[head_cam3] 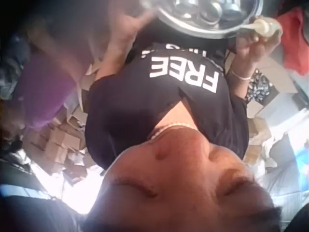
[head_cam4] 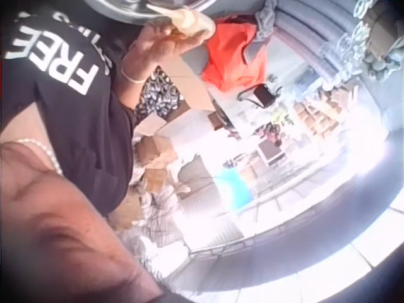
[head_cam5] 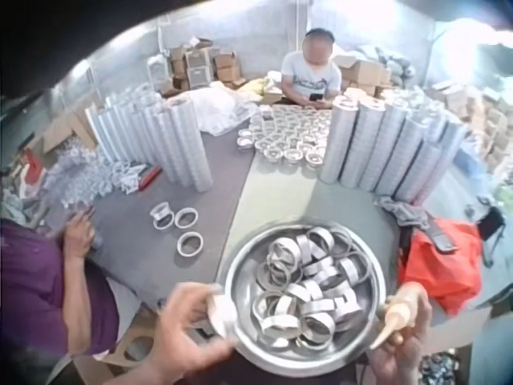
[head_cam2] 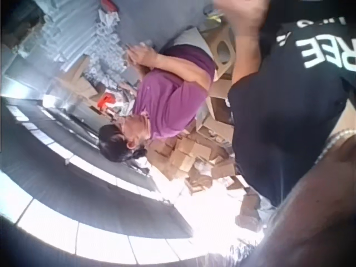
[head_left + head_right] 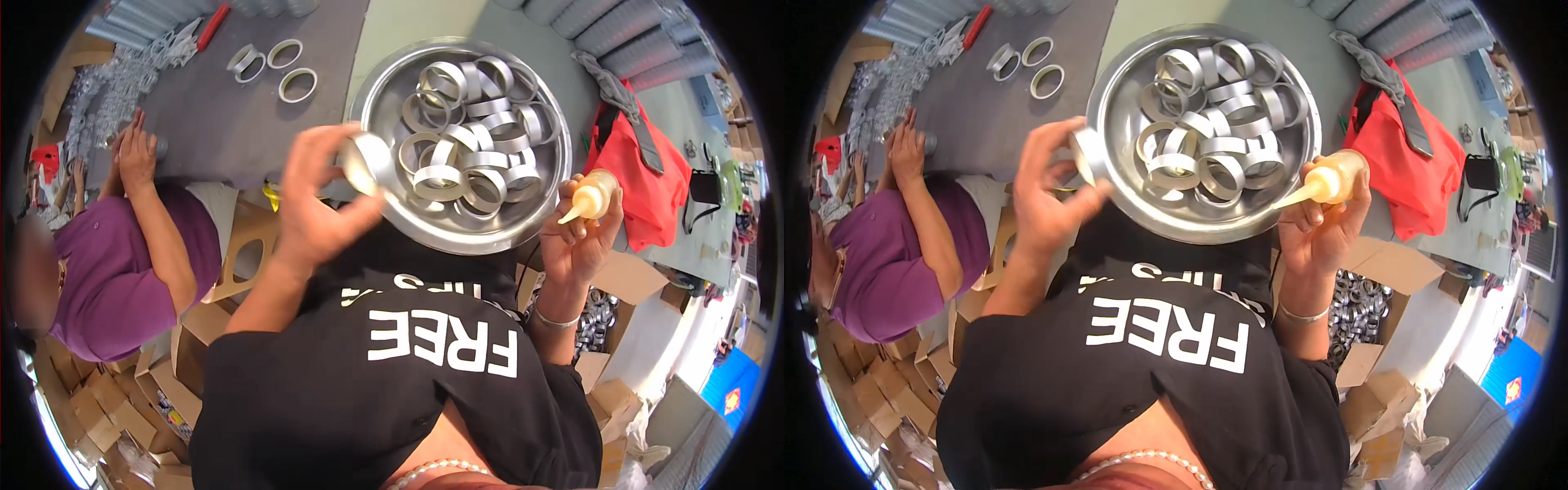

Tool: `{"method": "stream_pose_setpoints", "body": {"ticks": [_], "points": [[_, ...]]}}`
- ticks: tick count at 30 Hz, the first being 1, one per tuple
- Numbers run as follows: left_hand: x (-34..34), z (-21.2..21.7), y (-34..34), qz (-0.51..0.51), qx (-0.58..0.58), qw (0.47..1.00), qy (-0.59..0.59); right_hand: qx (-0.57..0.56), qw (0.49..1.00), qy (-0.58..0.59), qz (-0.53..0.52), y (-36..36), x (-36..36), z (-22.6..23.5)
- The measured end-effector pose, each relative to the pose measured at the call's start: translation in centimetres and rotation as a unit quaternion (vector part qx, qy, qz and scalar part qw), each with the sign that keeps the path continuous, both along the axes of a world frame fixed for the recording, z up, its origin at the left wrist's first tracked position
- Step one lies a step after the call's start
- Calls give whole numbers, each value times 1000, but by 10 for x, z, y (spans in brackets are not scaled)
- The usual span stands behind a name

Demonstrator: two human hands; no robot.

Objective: The person applies a liquid substance from a squeeze bottle onto the inner surface of small, white, ring-shaped objects. They pick up each ring from a metal tray, apply the liquid, and place the ring back into the tray. The process is repeated continuously throughout the video.

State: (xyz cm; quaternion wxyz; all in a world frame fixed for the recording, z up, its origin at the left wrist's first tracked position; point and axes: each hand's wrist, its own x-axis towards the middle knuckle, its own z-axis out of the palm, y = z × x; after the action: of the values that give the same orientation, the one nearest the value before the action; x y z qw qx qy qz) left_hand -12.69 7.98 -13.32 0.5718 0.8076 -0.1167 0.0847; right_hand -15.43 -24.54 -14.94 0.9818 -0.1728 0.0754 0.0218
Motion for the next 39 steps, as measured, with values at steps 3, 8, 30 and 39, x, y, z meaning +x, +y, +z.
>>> {"method": "stream_pose_setpoints", "body": {"ticks": [3, 8, 30, 39], "points": [[30, -39, 59, 155, 305, 940, -20, -11, 999, -3, -41, -10, -4, -1], [43, -9, 26, 97, 265, 949, -139, -16, 998, 13, -58, -10, -8, 0], [3, 17, -59, -257, 310, 915, 35, -66, 987, 59, -136, 6, -5, 11], [15, 38, -46, -314, 301, 900, -27, -63, 980, 14, -186, -16, -30, 10]]}}
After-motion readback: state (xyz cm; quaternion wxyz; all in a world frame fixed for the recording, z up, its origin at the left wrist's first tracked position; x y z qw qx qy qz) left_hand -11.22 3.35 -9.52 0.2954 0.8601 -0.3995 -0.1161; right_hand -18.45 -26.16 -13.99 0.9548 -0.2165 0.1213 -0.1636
